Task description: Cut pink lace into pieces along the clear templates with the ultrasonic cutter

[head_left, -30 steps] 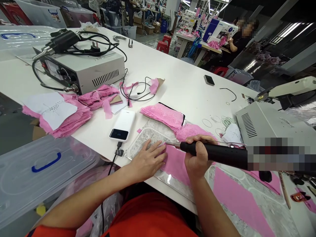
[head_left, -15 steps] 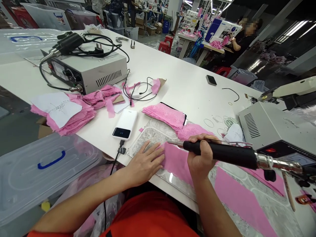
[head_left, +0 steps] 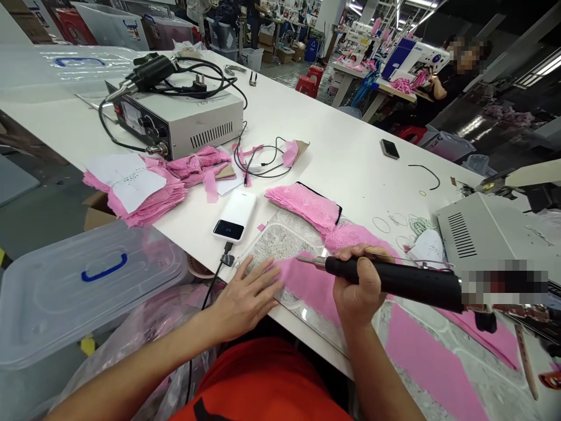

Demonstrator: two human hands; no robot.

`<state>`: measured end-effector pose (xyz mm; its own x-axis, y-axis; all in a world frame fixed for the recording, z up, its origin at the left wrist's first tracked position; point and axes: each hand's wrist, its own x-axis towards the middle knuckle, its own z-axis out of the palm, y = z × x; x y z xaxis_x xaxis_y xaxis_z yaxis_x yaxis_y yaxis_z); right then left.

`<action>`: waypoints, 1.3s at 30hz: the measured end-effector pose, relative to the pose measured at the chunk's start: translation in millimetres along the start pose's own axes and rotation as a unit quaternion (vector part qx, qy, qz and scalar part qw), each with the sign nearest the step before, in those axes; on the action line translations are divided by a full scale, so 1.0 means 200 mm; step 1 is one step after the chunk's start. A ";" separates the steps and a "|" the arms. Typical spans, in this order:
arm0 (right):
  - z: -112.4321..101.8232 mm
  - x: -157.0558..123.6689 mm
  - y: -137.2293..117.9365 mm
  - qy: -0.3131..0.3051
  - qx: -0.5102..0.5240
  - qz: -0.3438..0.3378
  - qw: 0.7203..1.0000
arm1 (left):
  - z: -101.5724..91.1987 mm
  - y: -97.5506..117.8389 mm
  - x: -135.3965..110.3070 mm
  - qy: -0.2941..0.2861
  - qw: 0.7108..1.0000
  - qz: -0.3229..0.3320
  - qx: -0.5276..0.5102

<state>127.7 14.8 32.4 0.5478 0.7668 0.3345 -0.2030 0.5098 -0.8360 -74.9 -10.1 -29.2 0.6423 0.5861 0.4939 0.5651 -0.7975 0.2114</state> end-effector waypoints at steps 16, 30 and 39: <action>0.00 -0.01 0.02 -0.021 -0.004 0.001 1.000 | 0.00 0.00 -0.01 0.031 0.999 0.006 -0.021; 0.00 0.00 0.03 -0.040 0.011 -0.007 0.999 | -0.01 0.00 -0.01 0.021 1.000 0.007 -0.011; 0.05 -0.05 -0.01 -0.058 0.039 0.019 0.997 | -0.04 -0.01 -0.04 0.019 1.000 -0.002 0.008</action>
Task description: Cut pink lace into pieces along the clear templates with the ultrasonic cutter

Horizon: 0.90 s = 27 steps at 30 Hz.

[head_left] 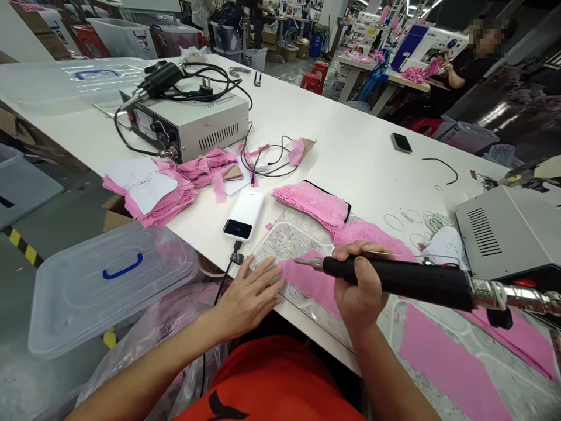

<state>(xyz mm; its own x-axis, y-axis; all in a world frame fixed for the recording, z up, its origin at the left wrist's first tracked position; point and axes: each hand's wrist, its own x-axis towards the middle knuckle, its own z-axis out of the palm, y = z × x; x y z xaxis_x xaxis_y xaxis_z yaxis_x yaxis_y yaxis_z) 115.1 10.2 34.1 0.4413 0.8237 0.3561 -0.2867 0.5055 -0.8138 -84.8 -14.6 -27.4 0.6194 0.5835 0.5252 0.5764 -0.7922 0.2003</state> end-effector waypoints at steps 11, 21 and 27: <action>0.01 0.00 0.03 -0.005 -0.022 -0.007 1.000 | 0.01 0.00 -0.03 0.000 1.000 -0.013 -0.002; 0.03 -0.02 0.02 -0.006 -0.019 0.000 1.000 | 0.01 -0.01 -0.05 0.006 1.000 -0.008 -0.004; 0.07 -0.05 0.05 -0.038 -0.016 -0.003 0.999 | 0.02 -0.01 -0.05 0.004 1.000 -0.004 0.000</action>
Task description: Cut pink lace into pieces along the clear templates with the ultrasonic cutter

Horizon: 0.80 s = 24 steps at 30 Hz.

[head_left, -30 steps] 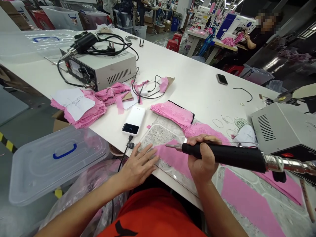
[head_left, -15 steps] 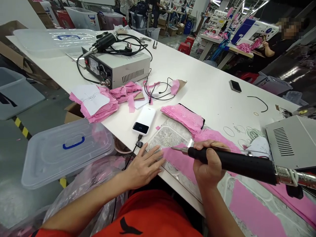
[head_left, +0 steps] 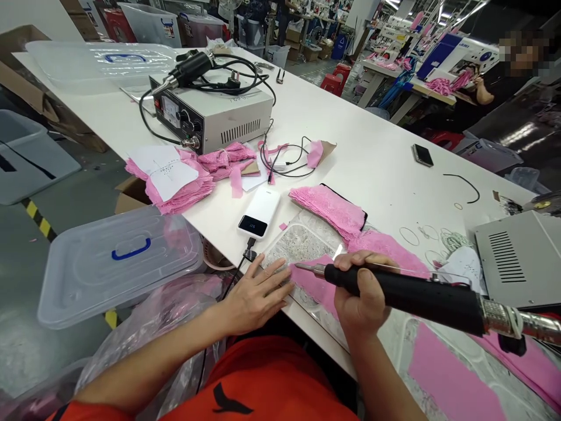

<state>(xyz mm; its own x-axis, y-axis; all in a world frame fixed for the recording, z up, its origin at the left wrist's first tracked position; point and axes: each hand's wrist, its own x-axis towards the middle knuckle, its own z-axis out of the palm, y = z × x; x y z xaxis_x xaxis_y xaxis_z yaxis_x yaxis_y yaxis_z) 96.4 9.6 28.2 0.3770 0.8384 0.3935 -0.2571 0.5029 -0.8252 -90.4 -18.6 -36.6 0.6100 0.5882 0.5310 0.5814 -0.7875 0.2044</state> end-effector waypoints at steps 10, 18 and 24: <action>0.01 -0.01 0.02 -0.026 -0.002 -0.002 1.000 | 0.00 0.00 0.00 0.010 1.000 0.001 -0.003; 0.03 0.00 0.02 -0.023 -0.002 -0.001 1.000 | -0.01 -0.01 0.00 0.008 1.000 0.000 -0.006; -0.04 0.05 -0.05 0.043 0.010 0.007 0.999 | -0.02 0.00 0.03 0.020 1.000 0.001 -0.020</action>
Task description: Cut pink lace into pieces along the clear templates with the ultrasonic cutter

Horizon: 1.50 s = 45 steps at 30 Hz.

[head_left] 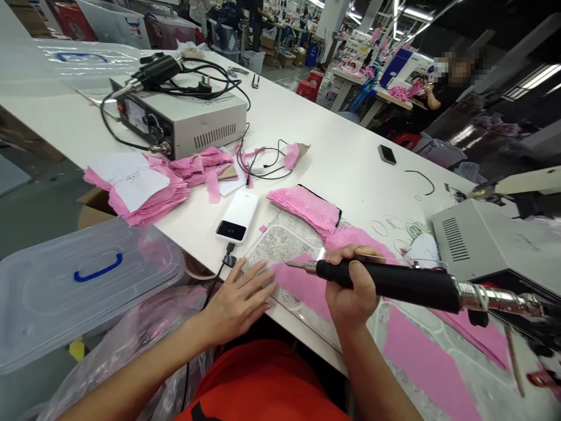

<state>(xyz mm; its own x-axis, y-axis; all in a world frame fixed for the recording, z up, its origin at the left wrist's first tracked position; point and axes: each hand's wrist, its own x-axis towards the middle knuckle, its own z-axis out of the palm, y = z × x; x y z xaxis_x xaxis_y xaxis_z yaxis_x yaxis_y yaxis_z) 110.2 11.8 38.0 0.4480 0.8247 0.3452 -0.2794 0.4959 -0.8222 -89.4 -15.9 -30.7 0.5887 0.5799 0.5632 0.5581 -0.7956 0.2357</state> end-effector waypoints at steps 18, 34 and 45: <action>-0.29 0.13 -0.09 0.141 -0.022 -0.038 0.989 | 0.12 -0.08 0.32 -0.069 0.997 0.046 -0.007; -0.27 0.13 -0.04 0.095 -0.030 -0.041 0.994 | 0.14 -0.08 0.32 -0.107 0.994 0.029 -0.018; -0.28 0.14 -0.06 0.113 -0.034 -0.041 0.992 | 0.14 -0.06 0.32 -0.076 0.997 0.021 -0.022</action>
<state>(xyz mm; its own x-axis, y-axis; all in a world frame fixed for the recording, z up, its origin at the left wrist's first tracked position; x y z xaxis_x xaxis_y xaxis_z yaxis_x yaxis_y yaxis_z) 174.8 13.9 32.8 0.6484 0.6961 0.3082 -0.1789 0.5329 -0.8271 -42.2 36.1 -19.5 0.6947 0.5633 0.4474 0.5068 -0.8246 0.2514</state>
